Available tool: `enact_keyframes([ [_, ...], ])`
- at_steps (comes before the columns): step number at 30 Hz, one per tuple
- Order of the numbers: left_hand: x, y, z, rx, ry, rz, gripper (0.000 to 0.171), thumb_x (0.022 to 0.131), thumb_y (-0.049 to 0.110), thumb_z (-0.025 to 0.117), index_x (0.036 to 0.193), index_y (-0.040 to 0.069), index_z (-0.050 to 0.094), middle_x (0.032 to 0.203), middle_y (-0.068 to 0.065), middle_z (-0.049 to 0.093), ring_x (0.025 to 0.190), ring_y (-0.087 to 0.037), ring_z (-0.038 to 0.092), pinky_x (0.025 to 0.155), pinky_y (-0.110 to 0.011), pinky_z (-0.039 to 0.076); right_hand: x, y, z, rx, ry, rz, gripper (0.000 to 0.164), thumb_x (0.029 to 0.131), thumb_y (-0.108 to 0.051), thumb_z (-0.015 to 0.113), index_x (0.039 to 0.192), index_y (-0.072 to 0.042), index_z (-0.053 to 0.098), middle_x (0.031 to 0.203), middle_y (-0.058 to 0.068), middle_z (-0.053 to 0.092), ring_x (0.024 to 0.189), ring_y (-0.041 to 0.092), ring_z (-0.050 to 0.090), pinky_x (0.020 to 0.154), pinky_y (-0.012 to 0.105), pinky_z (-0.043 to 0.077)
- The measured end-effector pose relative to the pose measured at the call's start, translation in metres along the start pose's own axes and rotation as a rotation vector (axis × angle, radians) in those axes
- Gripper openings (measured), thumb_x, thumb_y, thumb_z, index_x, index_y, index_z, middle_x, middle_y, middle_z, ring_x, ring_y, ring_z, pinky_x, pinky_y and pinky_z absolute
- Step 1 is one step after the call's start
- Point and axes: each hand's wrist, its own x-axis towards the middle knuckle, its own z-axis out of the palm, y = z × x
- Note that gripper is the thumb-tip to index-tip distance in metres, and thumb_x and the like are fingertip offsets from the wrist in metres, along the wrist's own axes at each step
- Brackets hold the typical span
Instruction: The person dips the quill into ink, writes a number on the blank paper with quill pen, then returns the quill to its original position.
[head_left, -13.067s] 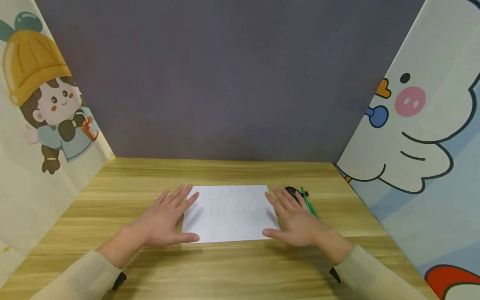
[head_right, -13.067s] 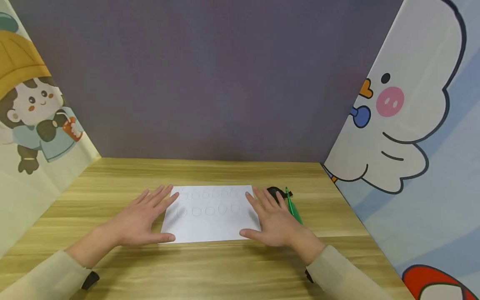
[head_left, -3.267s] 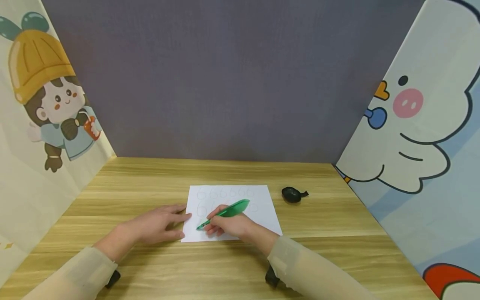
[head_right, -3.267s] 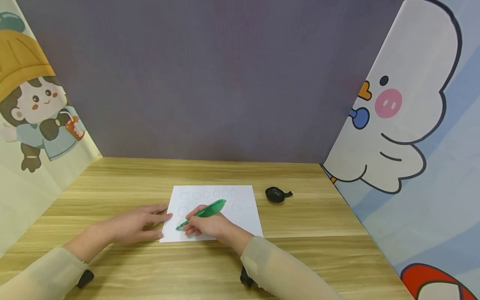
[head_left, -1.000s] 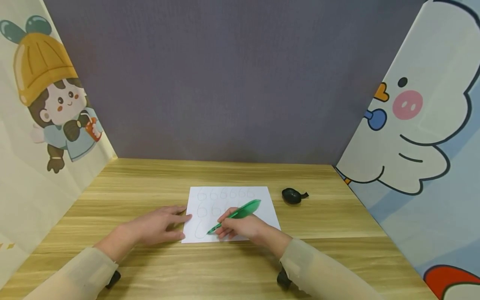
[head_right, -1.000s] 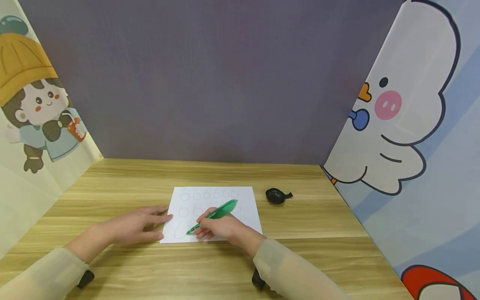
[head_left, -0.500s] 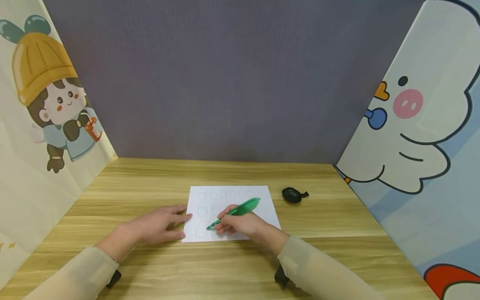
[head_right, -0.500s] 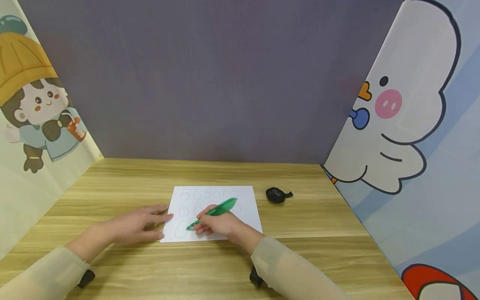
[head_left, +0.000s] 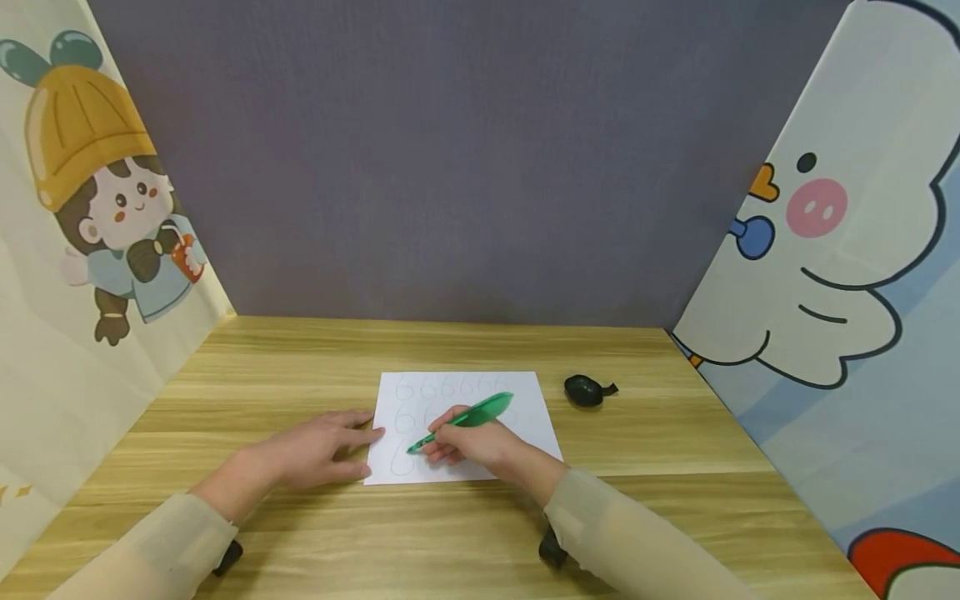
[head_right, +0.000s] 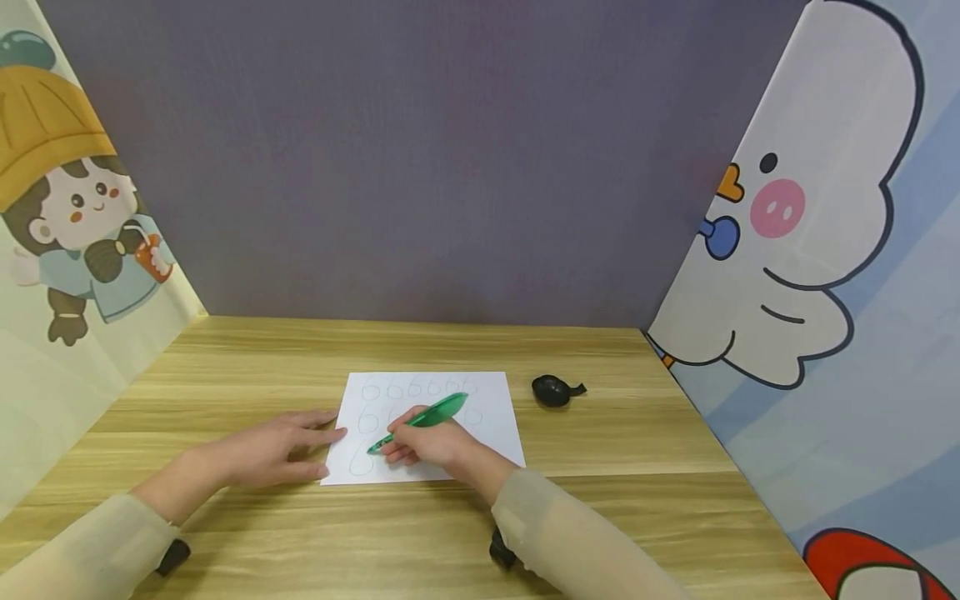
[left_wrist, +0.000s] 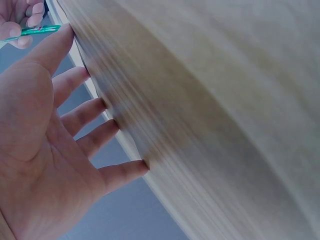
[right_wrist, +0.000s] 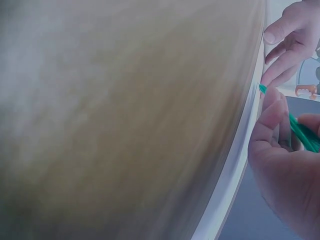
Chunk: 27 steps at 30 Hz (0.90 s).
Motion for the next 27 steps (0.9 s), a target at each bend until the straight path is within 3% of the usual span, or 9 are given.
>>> enact_keyframes([
  [27,0.001,-0.001,0.000,0.000,0.000,0.002,0.068,0.106,0.052,0.070,0.160,0.013,0.059,0.171,-0.026,0.044,0.155,-0.054,0.045,0.123,-0.072,0.041,0.006,-0.004,0.012,0.010,-0.014,-0.002,0.022,0.105,-0.017,0.064,0.122,-0.002,0.068,0.106,0.012,0.085,0.096,0.021,0.083,0.079,0.029,0.063],
])
